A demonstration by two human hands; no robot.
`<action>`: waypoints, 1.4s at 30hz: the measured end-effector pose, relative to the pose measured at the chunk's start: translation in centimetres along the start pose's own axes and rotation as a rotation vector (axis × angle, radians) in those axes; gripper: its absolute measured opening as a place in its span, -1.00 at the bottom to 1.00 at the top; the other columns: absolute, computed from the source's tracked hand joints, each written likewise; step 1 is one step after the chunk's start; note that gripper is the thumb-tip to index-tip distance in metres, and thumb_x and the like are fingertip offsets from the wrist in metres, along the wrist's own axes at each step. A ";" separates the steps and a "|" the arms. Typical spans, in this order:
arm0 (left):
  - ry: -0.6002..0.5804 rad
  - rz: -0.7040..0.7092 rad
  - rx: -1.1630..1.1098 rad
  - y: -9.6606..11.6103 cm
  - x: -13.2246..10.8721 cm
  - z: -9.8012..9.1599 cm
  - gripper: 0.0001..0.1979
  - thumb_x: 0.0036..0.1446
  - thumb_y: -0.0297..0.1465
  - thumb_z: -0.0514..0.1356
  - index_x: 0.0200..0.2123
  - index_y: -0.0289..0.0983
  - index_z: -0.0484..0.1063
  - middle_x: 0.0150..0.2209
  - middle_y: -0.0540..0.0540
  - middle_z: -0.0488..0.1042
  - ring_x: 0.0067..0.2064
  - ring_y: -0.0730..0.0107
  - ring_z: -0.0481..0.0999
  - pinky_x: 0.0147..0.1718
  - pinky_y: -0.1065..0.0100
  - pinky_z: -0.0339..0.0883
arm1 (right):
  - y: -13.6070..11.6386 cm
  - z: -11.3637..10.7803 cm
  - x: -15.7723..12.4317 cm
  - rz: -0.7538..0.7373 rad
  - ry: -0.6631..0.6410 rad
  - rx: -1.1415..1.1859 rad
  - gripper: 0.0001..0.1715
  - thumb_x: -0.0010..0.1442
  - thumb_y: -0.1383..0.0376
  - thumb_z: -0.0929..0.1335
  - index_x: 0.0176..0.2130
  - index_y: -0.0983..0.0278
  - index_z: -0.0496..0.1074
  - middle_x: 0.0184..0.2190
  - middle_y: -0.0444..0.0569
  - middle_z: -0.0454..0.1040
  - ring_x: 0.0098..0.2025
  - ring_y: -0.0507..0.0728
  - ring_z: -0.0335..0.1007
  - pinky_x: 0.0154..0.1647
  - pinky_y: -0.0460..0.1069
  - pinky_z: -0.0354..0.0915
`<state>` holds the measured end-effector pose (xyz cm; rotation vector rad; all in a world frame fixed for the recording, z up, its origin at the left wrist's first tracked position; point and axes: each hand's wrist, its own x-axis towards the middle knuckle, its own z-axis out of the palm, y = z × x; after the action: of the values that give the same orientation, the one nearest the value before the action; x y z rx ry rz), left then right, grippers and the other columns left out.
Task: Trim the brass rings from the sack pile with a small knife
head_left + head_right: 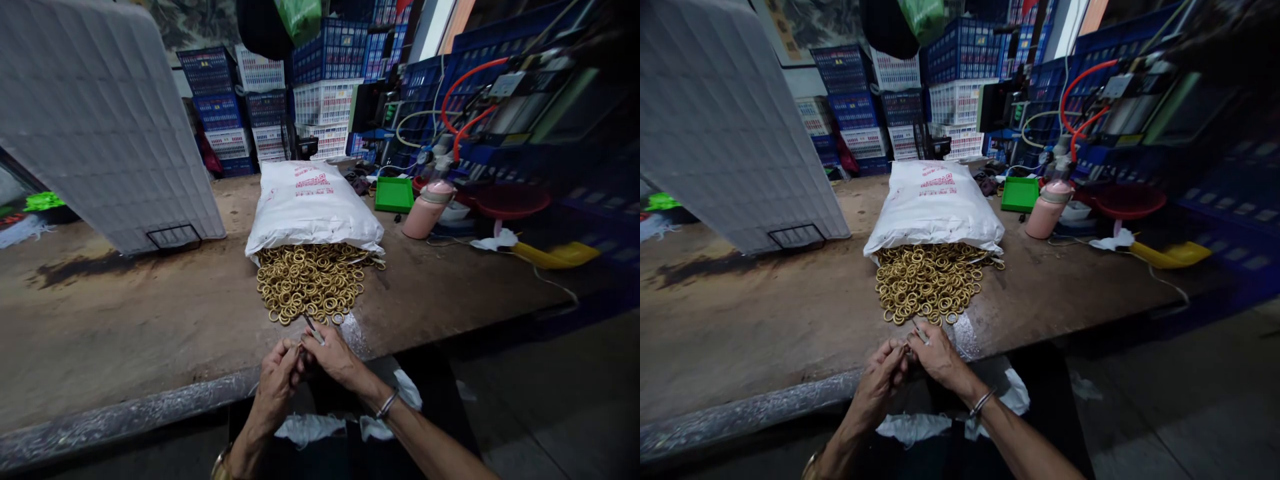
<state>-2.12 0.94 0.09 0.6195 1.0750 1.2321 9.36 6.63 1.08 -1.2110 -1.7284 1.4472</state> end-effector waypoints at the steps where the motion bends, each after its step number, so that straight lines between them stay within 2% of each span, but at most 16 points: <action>1: -0.001 -0.002 0.001 -0.1 0.0 -0.1 -0.72 -0.01 -0.21 0.17 -0.52 -0.30 0.24 -0.61 0.10 0.27 -0.69 0.71 0.01 -0.71 0.57 -0.15 | 0.0 0.0 0.0 0.006 -0.012 0.011 -0.82 0.08 0.28 0.19 -0.51 0.28 0.25 -0.64 -0.21 0.25 -0.55 -0.04 0.16 -0.51 -0.15 0.10; 4: 0.010 -0.013 0.015 -0.2 -0.2 -0.2 -0.73 0.00 -0.19 0.15 -0.49 -0.28 0.23 -0.62 0.12 0.24 -0.70 0.70 -0.01 -0.74 0.57 -0.19 | 0.3 -0.1 0.0 0.015 0.010 -0.021 -0.79 0.09 0.31 0.15 -0.52 0.28 0.25 -0.65 -0.20 0.25 -0.57 -0.03 0.16 -0.52 -0.14 0.09; 7: 0.050 -0.003 0.032 -0.2 -0.2 -0.2 -0.73 0.00 -0.18 0.15 -0.46 -0.26 0.21 -0.63 0.14 0.23 -0.70 0.69 0.02 -0.75 0.58 -0.19 | 0.9 -0.1 -0.1 -0.037 0.100 -0.237 -0.78 0.10 0.31 0.15 -0.53 0.27 0.22 -0.64 -0.18 0.23 -0.57 -0.02 0.13 -0.53 -0.13 0.04; 12: 0.080 0.022 0.035 0.2 0.0 0.0 -0.69 -0.05 -0.15 0.19 -0.45 -0.27 0.22 -0.61 0.11 0.29 -0.68 0.69 0.07 -0.72 0.58 -0.13 | 0.8 -0.2 -1.0 -0.139 -0.042 -0.503 -0.86 0.02 0.43 0.18 -0.43 0.27 0.28 -0.56 -0.14 0.32 -0.52 -0.01 0.16 -0.50 -0.13 -0.02; 19: 0.121 0.045 0.034 0.2 0.3 0.1 -0.64 -0.16 -0.12 0.25 -0.48 -0.28 0.25 -0.62 0.10 0.30 -0.66 0.67 0.12 -0.69 0.57 -0.06 | 0.4 -0.1 -1.1 -0.139 -0.088 -0.695 -0.72 -0.06 0.47 0.17 -0.30 0.26 0.30 -0.52 -0.11 0.38 -0.48 0.02 0.21 -0.49 -0.11 -0.08; 25: 0.102 0.073 0.101 -0.3 -0.2 -0.4 -0.66 -0.09 -0.12 0.20 -0.53 -0.28 0.24 -0.64 0.11 0.26 -0.69 0.68 0.05 -0.71 0.56 -0.12 | 0.8 -0.5 -0.9 -0.127 -0.143 -0.864 -0.71 -0.01 0.44 0.17 -0.24 0.26 0.28 -0.46 -0.06 0.43 -0.45 0.05 0.28 -0.47 -0.09 -0.07; 28: 0.066 0.039 0.082 0.2 -1.1 -0.3 -0.69 -0.04 -0.15 0.18 -0.52 -0.26 0.21 -0.64 0.11 0.27 -0.71 0.69 0.03 -0.74 0.56 -0.17 | 1.1 -0.8 -0.5 -0.078 -0.068 -0.967 -0.73 0.01 0.43 0.18 -0.22 0.28 0.27 -0.42 -0.02 0.44 -0.43 0.07 0.30 -0.47 -0.08 -0.06; 31: 0.032 0.007 -0.042 1.1 -1.8 0.1 -0.74 -0.02 -0.20 0.18 -0.47 -0.24 0.22 -0.58 0.09 0.33 -0.68 0.68 0.08 -0.74 0.58 -0.13 | 0.8 -1.2 0.2 -0.034 0.063 -1.013 -0.75 0.02 0.44 0.19 -0.24 0.28 0.25 -0.42 -0.04 0.45 -0.44 0.06 0.32 -0.47 -0.07 -0.07; 35: 0.029 -0.037 -0.136 1.8 -1.4 0.2 -0.73 0.01 -0.19 0.15 -0.45 -0.30 0.30 -0.58 0.05 0.31 -0.65 0.65 0.11 -0.74 0.58 -0.09 | 0.1 -1.6 1.4 -0.024 0.241 -1.054 -0.78 0.06 0.43 0.19 -0.23 0.26 0.24 -0.40 -0.05 0.45 -0.38 0.08 0.35 -0.45 -0.06 -0.05; 39: 0.074 -0.041 -0.198 1.6 -0.9 -0.1 -0.76 -0.07 -0.24 0.22 -0.44 -0.30 0.31 -0.49 -0.01 0.39 -0.62 0.61 0.21 -0.74 0.57 -0.04 | 0.2 -1.5 2.5 -0.023 0.244 -1.101 -0.79 0.10 0.34 0.21 -0.19 0.28 0.25 -0.37 0.01 0.45 -0.31 0.13 0.36 -0.42 -0.05 -0.02; 42: 0.065 -0.070 -0.280 1.5 -0.9 -0.4 -0.75 -0.09 -0.30 0.24 -0.32 -0.24 0.31 -0.47 0.00 0.41 -0.60 0.57 0.27 -0.72 0.56 0.01 | 0.4 -1.3 3.2 0.003 0.220 -1.103 -0.80 0.11 0.35 0.20 -0.21 0.30 0.27 -0.40 0.04 0.46 -0.33 0.15 0.37 -0.41 -0.05 0.00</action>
<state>-3.16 0.42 1.52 0.3273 0.9474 1.3196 9.25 10.06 0.61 -1.7752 -2.4038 0.2196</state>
